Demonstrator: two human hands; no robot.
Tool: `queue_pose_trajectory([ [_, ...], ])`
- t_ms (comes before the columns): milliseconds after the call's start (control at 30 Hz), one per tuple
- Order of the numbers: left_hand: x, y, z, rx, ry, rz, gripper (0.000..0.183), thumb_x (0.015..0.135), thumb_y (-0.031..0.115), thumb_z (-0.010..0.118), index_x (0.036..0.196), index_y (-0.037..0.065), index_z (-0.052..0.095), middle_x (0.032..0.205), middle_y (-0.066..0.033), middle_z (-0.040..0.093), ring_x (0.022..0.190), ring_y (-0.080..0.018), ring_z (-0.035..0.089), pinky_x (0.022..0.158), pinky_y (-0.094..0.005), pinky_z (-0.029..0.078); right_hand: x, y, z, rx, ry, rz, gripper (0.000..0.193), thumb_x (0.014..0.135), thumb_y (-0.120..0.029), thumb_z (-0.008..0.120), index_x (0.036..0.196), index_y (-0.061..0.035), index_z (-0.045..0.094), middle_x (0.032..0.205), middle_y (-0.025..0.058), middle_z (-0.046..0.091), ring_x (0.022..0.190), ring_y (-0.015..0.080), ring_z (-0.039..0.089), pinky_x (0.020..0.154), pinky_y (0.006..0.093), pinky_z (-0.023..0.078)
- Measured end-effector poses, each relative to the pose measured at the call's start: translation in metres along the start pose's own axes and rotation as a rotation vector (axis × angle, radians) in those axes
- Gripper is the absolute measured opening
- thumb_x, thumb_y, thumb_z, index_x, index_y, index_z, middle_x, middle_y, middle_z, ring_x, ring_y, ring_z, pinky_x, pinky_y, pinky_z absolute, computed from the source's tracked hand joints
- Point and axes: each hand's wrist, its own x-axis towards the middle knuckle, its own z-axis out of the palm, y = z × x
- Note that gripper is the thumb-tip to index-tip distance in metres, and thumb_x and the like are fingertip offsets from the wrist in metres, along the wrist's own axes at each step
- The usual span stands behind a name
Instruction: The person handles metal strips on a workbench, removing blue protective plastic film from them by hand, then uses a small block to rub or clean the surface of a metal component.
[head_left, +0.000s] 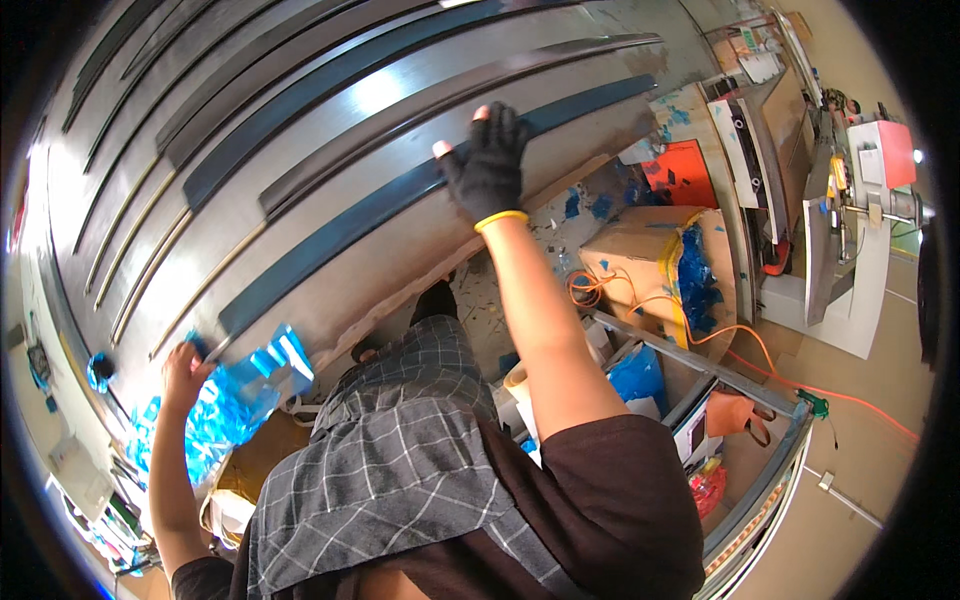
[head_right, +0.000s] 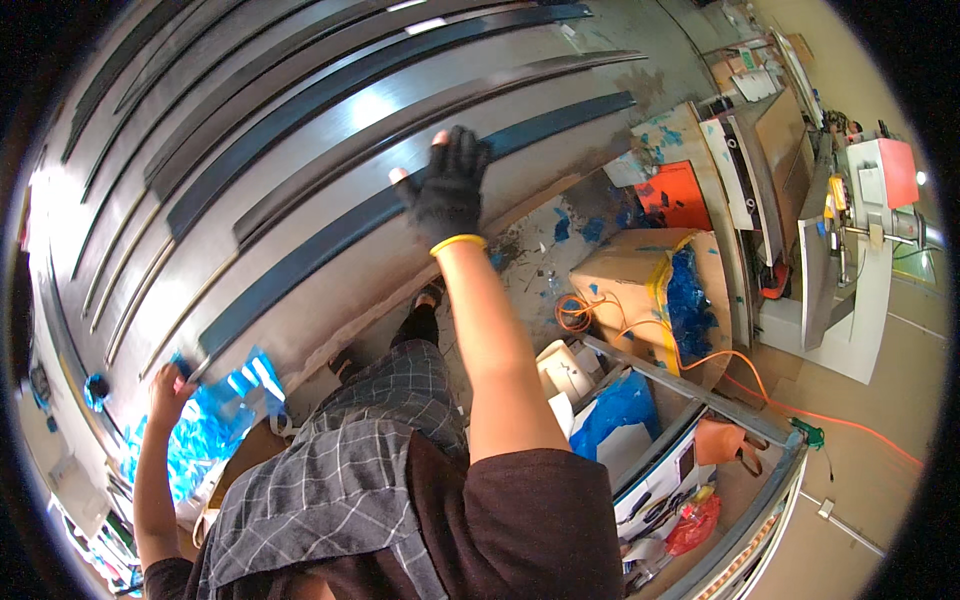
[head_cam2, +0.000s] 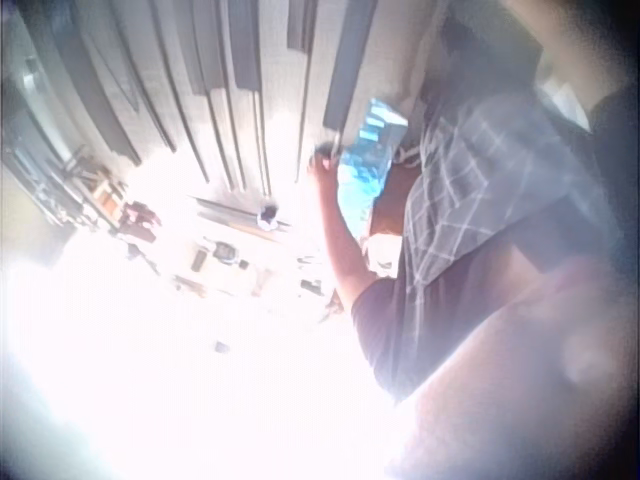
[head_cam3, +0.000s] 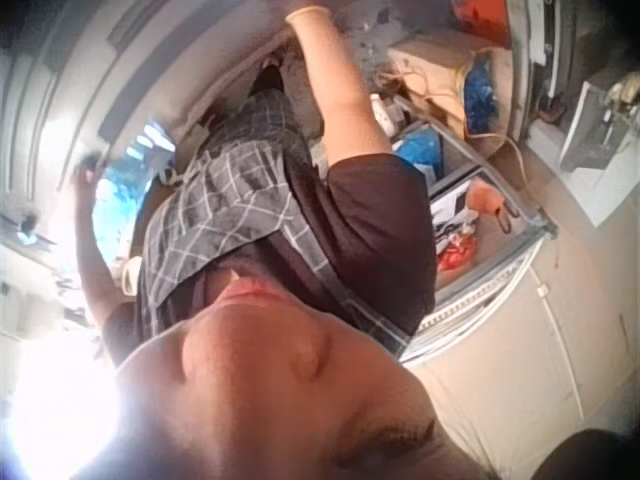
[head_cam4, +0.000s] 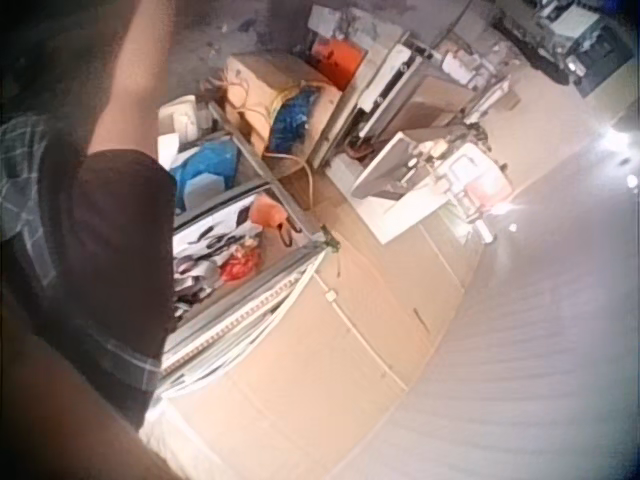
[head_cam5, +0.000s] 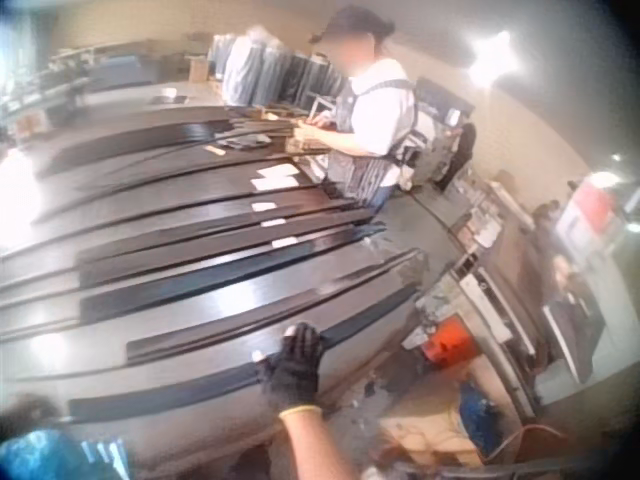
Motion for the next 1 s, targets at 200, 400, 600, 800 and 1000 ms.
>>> queue_pose_trajectory([
  [200, 0.003, 0.002, 0.0, 0.02, -0.131, -0.216, 0.031, 0.064, 0.011, 0.077, 0.073, 0.002, 0.048, 0.077, -0.0137, 0.055, 0.073, -0.0325, 0.057, 0.065, -0.042, 0.045, 0.082, 0.194, 0.002, -0.121, -0.013, 0.208, 0.085, 0.088, -0.056, 0.047, 0.141, 0.009, 0.03, 0.146, 0.0313, 0.03, 0.14, 0.0421, 0.022, 0.117, 0.0504, 0.007],
  [400, 0.0, 0.011, -0.005, 0.068, -0.193, -0.419, 0.03, 0.061, 0.011, 0.079, 0.073, 0.003, 0.053, 0.077, -0.0121, 0.058, 0.073, -0.0299, 0.06, 0.066, -0.0393, 0.048, 0.16, 0.349, -0.021, -0.211, -0.091, 0.338, 0.083, 0.085, -0.059, 0.047, 0.134, 0.0087, 0.041, 0.136, 0.0318, 0.043, 0.131, 0.045, 0.036, 0.111, 0.0484, 0.024],
  [600, -0.027, -0.026, 0.01, 0.156, -0.105, -0.366, 0.027, 0.065, 0.009, 0.08, 0.077, 0.002, 0.057, 0.078, -0.0122, 0.058, 0.074, -0.0327, 0.059, 0.067, -0.0406, 0.047, 0.183, 0.404, -0.006, 0.037, -0.227, 0.623, 0.083, 0.09, -0.061, 0.034, 0.14, 0.005, 0.036, 0.139, 0.0303, 0.043, 0.13, 0.0445, 0.04, 0.109, 0.044, 0.03],
  [800, -0.036, -0.041, 0.034, 0.061, 0.144, -0.151, 0.027, 0.073, 0.024, 0.077, 0.078, 0.003, 0.062, 0.077, -0.0141, 0.057, 0.078, -0.0335, 0.056, 0.07, -0.0426, 0.043, 0.111, 0.299, 0.008, -0.183, -0.066, 0.0, 0.076, 0.096, -0.057, 0.035, 0.146, -0.0008, 0.028, 0.148, 0.0265, 0.03, 0.14, 0.0422, 0.022, 0.114, 0.0566, 0.009],
  [1000, -0.023, -0.036, 0.042, -0.062, 0.362, 0.001, 0.026, 0.069, 0.023, 0.079, 0.074, 0.007, 0.06, 0.076, -0.0096, 0.054, 0.075, -0.0305, 0.054, 0.069, -0.041, 0.044, -0.002, -0.008, 0.007, 0.153, -0.023, -0.477, 0.084, 0.09, -0.05, 0.05, 0.152, -0.011, 0.01, 0.149, 0.0235, 0.026, 0.139, 0.044, 0.024, 0.113, 0.0609, 0.007],
])
